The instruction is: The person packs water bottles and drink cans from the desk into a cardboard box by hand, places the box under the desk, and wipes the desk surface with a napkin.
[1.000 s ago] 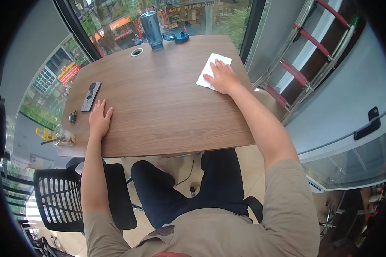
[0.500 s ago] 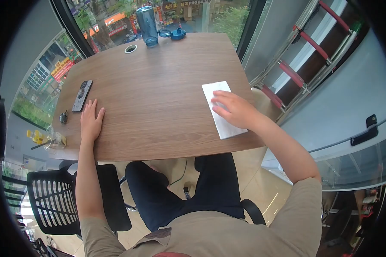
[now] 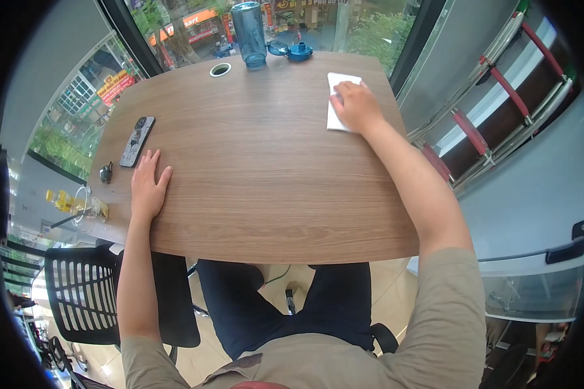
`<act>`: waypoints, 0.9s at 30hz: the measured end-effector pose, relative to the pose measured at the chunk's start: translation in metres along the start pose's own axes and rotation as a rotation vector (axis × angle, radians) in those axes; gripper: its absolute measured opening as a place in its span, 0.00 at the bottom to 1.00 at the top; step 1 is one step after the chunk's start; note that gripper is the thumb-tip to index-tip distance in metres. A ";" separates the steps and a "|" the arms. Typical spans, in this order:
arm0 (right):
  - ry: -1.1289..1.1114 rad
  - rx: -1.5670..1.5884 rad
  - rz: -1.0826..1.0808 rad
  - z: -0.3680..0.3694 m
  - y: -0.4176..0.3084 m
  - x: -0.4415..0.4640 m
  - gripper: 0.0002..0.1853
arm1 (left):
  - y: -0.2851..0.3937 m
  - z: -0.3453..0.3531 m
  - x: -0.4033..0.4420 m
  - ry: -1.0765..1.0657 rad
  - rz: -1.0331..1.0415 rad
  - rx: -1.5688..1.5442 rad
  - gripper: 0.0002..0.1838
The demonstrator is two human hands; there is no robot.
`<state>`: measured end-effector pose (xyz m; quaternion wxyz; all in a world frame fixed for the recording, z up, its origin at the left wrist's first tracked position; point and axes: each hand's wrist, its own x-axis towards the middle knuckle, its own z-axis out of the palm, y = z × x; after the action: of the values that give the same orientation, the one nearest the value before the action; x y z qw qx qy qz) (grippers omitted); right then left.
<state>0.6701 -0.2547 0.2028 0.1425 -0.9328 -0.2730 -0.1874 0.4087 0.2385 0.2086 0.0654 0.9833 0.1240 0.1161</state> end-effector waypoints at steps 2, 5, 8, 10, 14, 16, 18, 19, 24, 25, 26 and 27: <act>0.001 -0.042 -0.029 0.012 0.028 0.019 0.24 | 0.000 0.000 0.000 -0.006 -0.009 0.004 0.36; -0.106 -0.118 0.187 0.024 0.051 0.040 0.33 | 0.001 -0.001 0.000 -0.003 -0.010 -0.003 0.36; -0.126 -0.191 0.162 0.031 0.054 0.046 0.36 | -0.001 -0.001 0.000 -0.001 -0.007 -0.007 0.37; -0.153 -0.204 0.148 0.029 0.049 0.040 0.37 | 0.001 -0.002 -0.001 0.002 -0.015 -0.017 0.37; -0.211 -0.115 0.063 0.006 0.030 0.010 0.40 | 0.000 0.000 0.000 0.014 -0.005 -0.019 0.36; -0.227 -0.107 0.102 -0.002 0.024 -0.002 0.41 | -0.002 0.001 0.000 0.012 -0.007 -0.014 0.36; -0.210 -0.128 0.084 -0.003 0.018 -0.015 0.40 | -0.003 0.002 0.002 0.008 0.007 -0.015 0.37; -0.221 -0.110 0.042 -0.007 0.012 -0.024 0.40 | -0.004 0.004 0.002 0.006 0.002 -0.009 0.37; -0.251 -0.025 -0.146 -0.044 -0.030 -0.092 0.39 | -0.007 0.004 -0.002 0.017 -0.009 -0.012 0.37; -0.266 -0.006 -0.169 -0.052 -0.035 -0.107 0.39 | -0.009 0.003 -0.002 0.017 -0.022 -0.002 0.37; -0.277 0.001 -0.178 -0.066 -0.038 -0.130 0.39 | -0.005 0.005 0.000 0.018 -0.019 -0.003 0.37; -0.284 0.003 -0.203 -0.074 -0.043 -0.143 0.39 | -0.004 0.005 0.001 0.020 -0.011 -0.012 0.37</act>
<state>0.5138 -0.3122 0.2144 0.0843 -0.9172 -0.3836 -0.0667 0.4098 0.2425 0.2031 0.0706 0.9810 0.1294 0.1262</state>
